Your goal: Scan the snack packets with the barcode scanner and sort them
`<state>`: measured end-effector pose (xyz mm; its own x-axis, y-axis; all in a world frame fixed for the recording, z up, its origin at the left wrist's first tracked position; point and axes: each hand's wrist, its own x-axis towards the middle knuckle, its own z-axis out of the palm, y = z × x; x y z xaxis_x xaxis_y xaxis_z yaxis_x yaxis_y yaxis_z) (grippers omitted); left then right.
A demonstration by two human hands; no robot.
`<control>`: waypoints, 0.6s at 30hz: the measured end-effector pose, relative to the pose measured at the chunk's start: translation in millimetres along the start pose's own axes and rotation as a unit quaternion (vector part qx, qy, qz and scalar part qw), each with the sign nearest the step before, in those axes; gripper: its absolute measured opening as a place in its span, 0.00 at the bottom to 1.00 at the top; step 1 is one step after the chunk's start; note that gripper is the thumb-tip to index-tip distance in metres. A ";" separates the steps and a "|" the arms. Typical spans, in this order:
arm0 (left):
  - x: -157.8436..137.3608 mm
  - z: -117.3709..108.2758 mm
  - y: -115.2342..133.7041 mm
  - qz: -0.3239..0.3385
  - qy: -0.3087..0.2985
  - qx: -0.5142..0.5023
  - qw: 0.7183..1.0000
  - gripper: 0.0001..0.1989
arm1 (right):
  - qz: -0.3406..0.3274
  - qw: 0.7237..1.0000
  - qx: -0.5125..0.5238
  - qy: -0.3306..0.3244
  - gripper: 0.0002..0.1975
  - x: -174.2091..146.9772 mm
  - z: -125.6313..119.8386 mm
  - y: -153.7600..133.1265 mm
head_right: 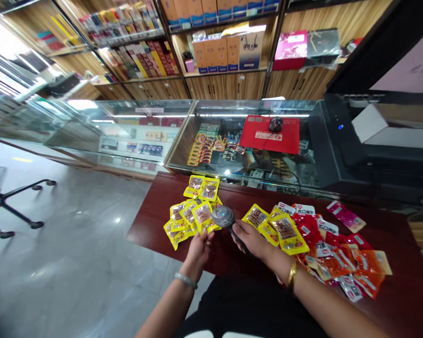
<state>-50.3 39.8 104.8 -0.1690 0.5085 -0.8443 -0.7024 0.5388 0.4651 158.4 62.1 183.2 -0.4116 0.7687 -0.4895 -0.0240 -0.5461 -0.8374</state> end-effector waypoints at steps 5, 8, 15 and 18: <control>-18.4 -6.5 -26.3 0.022 -0.044 0.032 0.998 0.17 | 0.004 1.000 0.016 0.013 0.28 0.7 -1.8 -0.5; -17.6 -3.0 -24.8 0.037 -0.061 0.048 0.996 0.22 | 0.004 1.000 0.014 0.022 0.29 0.2 -0.8 -1.6; -8.2 5.0 -24.7 0.079 -0.056 0.098 0.990 0.25 | 0.004 0.999 0.014 0.032 0.30 -1.4 -5.0 -0.6; -4.2 15.9 -33.0 0.081 -0.122 0.212 0.966 0.26 | 0.000 0.999 0.022 0.032 0.30 -0.5 -6.7 -1.0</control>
<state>-15.4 30.6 97.2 -0.0481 0.7252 -0.6869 -0.3252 0.6388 0.6972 164.7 64.5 182.7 -0.3530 0.7879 -0.5046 -0.0644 -0.5584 -0.8270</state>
